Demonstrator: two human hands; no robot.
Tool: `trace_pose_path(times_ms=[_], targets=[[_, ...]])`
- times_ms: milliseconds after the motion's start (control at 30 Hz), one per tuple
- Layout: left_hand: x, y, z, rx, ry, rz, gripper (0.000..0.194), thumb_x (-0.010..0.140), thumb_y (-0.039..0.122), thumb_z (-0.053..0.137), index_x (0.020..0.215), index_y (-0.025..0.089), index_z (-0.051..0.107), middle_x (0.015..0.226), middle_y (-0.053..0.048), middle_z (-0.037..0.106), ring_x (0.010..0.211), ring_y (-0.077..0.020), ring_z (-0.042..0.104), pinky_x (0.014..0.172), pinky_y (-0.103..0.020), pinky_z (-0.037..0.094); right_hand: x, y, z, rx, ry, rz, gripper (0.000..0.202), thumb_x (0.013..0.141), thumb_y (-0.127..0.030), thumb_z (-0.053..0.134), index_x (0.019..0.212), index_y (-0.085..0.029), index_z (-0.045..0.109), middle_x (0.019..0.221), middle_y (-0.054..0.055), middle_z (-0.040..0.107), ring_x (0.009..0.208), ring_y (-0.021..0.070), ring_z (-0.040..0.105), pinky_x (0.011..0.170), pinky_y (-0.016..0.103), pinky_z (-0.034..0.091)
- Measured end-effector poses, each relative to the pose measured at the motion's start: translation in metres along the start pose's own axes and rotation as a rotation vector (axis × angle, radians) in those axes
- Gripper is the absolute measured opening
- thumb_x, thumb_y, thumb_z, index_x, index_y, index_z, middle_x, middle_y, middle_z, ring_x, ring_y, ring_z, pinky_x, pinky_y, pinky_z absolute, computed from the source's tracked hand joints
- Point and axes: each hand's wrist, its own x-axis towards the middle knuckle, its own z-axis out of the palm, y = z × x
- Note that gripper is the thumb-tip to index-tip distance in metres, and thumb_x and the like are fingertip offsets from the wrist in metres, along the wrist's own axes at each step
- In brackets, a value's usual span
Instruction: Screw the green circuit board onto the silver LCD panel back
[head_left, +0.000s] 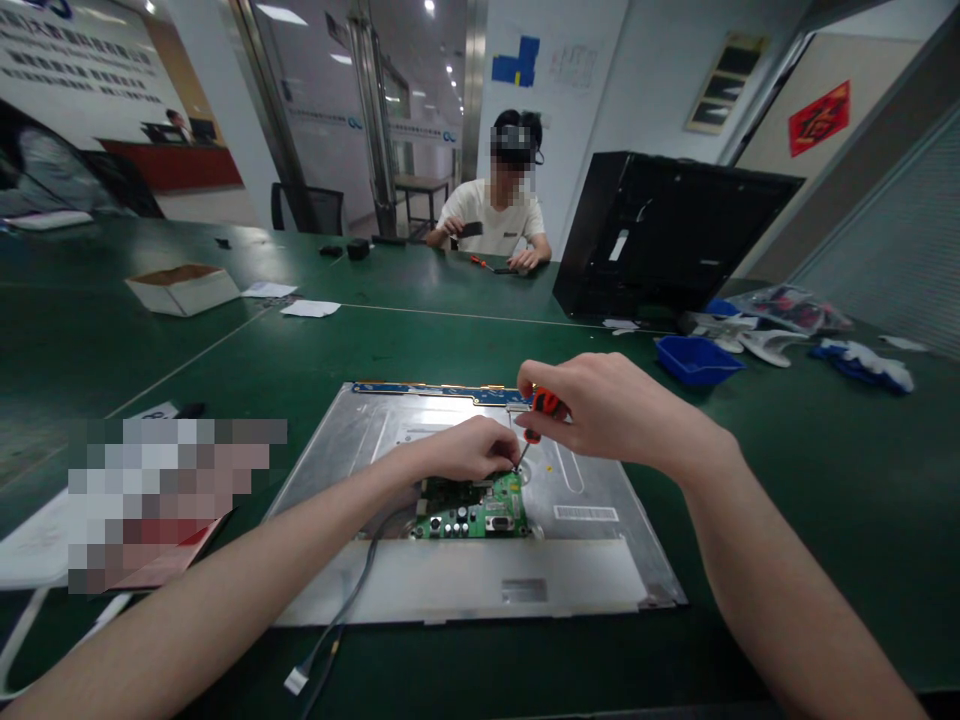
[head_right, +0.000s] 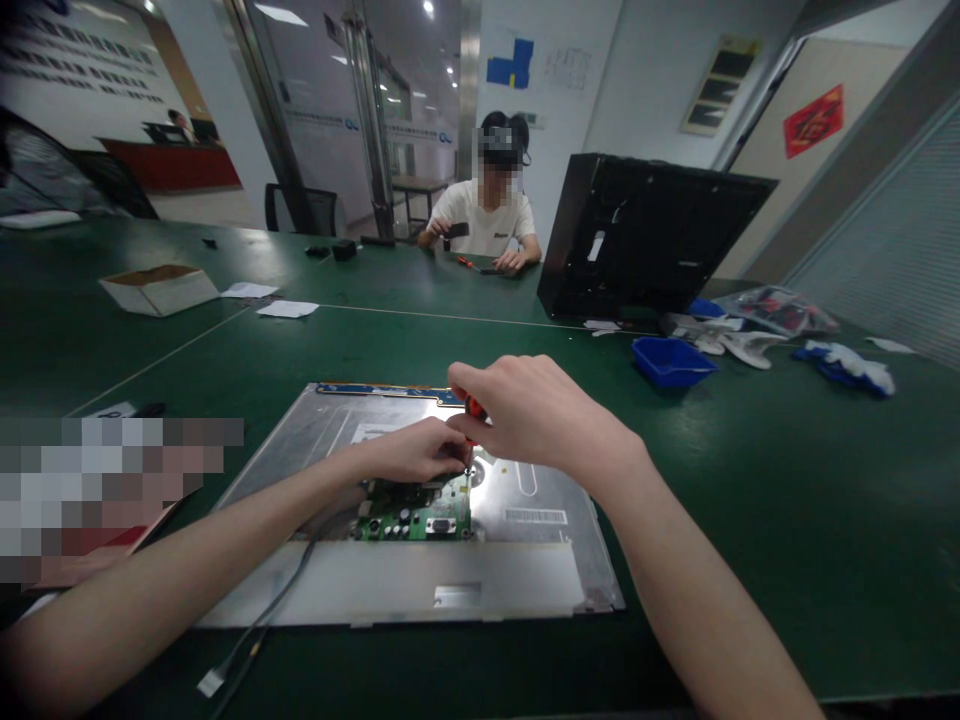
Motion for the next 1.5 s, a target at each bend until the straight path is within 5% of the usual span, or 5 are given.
trace_pose_path(times_ms=[900,1133,1333,1500], targets=[[-0.0007,0.0004,0.0006,-0.012,-0.001,-0.012,0.012,0.081,0.008,0.058,0.086,0.013,0.067,0.083,-0.004,0.07,0.077,-0.0168,0.062,0.071,-0.026,0.045,-0.0004,0.0022,0.0016,-0.015,0.004,0.007,0.024,0.09,-0.047,0.056,0.09,-0.023,0.057,0.073,0.001,0.066,0.061,0.0155,0.054,0.052,0.026,0.022],[-0.0009,0.0012,0.0,-0.006,0.009,0.011,0.008,0.079,0.009,0.062,0.084,0.014,0.066,0.079,-0.002,0.068,0.073,-0.0154,0.061,0.067,-0.024,0.044,-0.0036,-0.0024,-0.0045,0.094,-0.003,-0.059,0.015,0.085,-0.024,0.057,0.1,-0.022,0.055,0.086,0.001,0.068,0.065,0.0134,0.054,0.053,0.026,0.024],[-0.0014,0.003,-0.0007,0.033,0.002,0.039,0.01,0.08,0.008,0.062,0.087,0.014,0.066,0.085,-0.004,0.069,0.076,-0.0166,0.062,0.069,-0.026,0.045,-0.002,-0.0007,-0.0022,0.001,0.0,-0.04,0.017,0.091,-0.039,0.055,0.095,-0.024,0.061,0.072,0.001,0.066,0.059,0.0145,0.054,0.052,0.027,0.021],[0.0,0.0029,0.0007,0.09,0.014,0.035,0.009,0.079,0.009,0.065,0.086,0.015,0.066,0.083,-0.003,0.069,0.076,-0.0165,0.062,0.069,-0.026,0.044,-0.0029,0.0,-0.0023,0.038,-0.005,-0.034,0.012,0.088,-0.028,0.055,0.098,-0.024,0.057,0.076,0.0,0.067,0.062,0.0151,0.056,0.053,0.026,0.023]])
